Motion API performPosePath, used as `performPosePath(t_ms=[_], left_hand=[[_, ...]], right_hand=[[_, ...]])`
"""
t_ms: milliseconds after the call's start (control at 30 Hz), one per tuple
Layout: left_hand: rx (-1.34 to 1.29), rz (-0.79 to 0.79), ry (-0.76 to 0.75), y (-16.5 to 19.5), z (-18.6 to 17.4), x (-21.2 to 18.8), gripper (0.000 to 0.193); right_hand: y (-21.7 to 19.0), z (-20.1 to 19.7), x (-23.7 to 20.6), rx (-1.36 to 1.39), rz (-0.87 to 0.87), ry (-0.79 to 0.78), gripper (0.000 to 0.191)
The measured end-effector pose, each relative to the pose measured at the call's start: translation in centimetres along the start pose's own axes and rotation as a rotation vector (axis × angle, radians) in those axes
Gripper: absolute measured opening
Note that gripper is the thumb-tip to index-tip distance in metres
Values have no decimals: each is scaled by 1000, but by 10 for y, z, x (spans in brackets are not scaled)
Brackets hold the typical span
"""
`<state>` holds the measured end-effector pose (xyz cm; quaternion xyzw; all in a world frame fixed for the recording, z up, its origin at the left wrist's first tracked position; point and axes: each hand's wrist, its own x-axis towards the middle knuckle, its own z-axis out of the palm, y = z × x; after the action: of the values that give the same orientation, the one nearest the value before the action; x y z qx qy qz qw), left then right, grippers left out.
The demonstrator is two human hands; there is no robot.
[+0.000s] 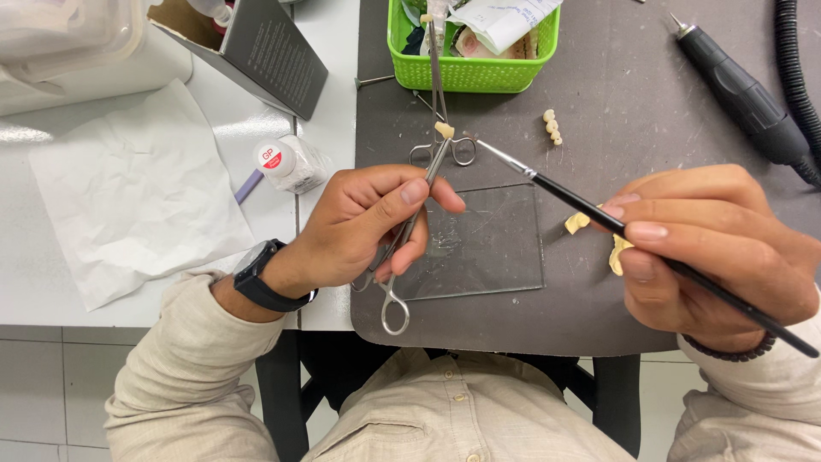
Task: The person holds a denture tooth with forceps in one hand and uses a fine brush in the other to apply and shape porcelain slurry on the tooth, dipping the brush on a glass slab as needed. They occasionally reposition the tooth and work over a bench mat with a partial denture and rotary tool nearby.
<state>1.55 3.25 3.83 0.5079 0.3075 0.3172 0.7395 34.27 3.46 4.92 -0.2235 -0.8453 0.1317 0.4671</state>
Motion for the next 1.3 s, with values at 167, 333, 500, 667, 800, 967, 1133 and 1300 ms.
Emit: performPosePath(t_ms=[167,333,500,667,800,967,1133,1300], left_hand=[[-85,-28,46,2,-6,-1,43],[-28,74,149,3,-10,2,36],[120,155,302,4,-12,2,32],[154,221,345,4,-12,2,35],[165,252,355,4,-14,4,36],[193,271,367,3,-15,5,36],[195,268,379,2,-16,5,36],[186,271,376,1,-17,7,35]], right_hand=[[6,10,-8,80,143,134,17],[10,16,-1,373,362,155,23],[17,30,2,470,490,-3,20],[26,45,-5,400,537,-123,15],[28,47,-7,380,519,-172,15],[30,48,-5,256,495,-232,16],[31,50,-3,187,485,-276,15],[31,53,-3,193,491,-281,14]])
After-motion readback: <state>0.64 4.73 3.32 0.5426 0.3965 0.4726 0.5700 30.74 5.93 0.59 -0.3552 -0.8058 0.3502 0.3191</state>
